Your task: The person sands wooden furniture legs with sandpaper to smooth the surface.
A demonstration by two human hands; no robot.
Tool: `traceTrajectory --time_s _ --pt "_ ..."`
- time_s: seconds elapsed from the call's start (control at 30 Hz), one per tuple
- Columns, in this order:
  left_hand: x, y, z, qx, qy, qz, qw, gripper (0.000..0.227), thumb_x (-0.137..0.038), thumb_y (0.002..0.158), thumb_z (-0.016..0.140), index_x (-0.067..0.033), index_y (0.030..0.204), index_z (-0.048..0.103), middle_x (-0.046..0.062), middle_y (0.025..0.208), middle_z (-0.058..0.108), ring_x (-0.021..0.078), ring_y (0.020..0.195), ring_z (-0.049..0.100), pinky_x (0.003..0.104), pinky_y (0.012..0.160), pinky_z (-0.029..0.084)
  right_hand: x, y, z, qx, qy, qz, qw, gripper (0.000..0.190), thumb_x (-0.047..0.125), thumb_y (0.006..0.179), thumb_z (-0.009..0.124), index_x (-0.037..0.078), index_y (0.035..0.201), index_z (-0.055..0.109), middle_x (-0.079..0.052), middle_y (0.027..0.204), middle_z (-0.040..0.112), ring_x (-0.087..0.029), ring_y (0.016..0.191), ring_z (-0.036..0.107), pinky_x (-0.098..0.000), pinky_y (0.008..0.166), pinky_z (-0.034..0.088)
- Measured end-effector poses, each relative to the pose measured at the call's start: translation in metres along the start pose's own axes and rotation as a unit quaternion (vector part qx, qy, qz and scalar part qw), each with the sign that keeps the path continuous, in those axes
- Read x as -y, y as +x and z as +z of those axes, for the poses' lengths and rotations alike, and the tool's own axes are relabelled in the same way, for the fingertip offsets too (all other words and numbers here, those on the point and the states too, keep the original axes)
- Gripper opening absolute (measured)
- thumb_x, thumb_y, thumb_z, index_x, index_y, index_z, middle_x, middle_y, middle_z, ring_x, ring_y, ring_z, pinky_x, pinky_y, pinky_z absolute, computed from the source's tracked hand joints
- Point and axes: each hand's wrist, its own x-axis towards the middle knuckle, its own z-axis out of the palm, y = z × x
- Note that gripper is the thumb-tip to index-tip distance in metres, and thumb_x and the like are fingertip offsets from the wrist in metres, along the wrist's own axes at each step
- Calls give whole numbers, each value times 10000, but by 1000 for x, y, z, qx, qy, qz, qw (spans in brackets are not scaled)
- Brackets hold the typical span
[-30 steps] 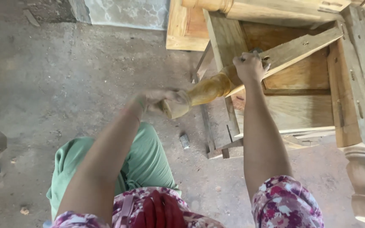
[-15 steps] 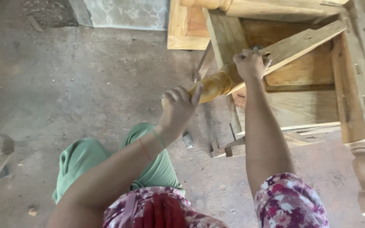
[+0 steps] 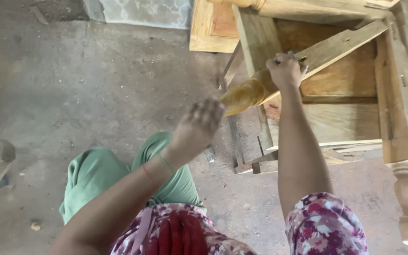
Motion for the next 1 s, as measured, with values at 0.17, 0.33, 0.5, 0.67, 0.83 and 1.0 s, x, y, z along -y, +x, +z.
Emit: traceTrajectory --time_s 0.17,0.33,0.5,0.67,0.83,1.0 --pt "-21 -40 12 -156 -169 137 963 612 -40 804 576 -23 1408 478 156 1398 645 271 1289 663 402 1086 606 -1 -3 -8 27 14 39 999 300 425 860 665 180 979 788 -65 1201 729 -294 1140 646 -621 1186 183" --pt "-41 -63 40 -37 -360 92 928 516 -99 1015 614 -63 1516 494 109 1353 679 243 1195 670 443 1070 547 8 -34 -27 -159 392 -120 898 193 215 1054 683 40 1123 723 -198 1344 681 -308 1314 629 -386 1152 457" --pt "-63 -53 12 -174 -540 -10 823 372 -130 1023 603 -56 1381 534 123 1341 684 263 1219 676 416 1056 565 54 -207 -36 -141 612 12 778 386 433 1099 587 55 1088 661 -119 1076 652 -223 1023 580 -411 991 471" --pt "-91 -50 23 -229 -595 -47 769 372 -216 1013 541 -65 1353 548 134 1350 669 296 1269 644 456 1145 499 112 -331 -35 94 840 133 517 641 577 943 620 75 1339 579 -104 1297 643 -265 1241 620 -433 1087 474" --pt "-93 -58 21 -187 -501 -83 841 339 -312 1126 507 -68 1357 553 139 1367 639 337 1367 572 542 1238 359 84 -360 3 152 862 187 445 582 369 873 755 125 1357 543 -50 1329 651 -222 1262 616 -393 1088 488" --pt "-69 -67 39 -202 -411 -48 888 470 -370 1046 506 -79 1413 549 126 1481 557 332 1421 472 575 1245 216 91 -321 -11 84 819 194 533 287 86 979 675 70 1252 587 -119 1183 692 -232 1069 694 -393 934 605"
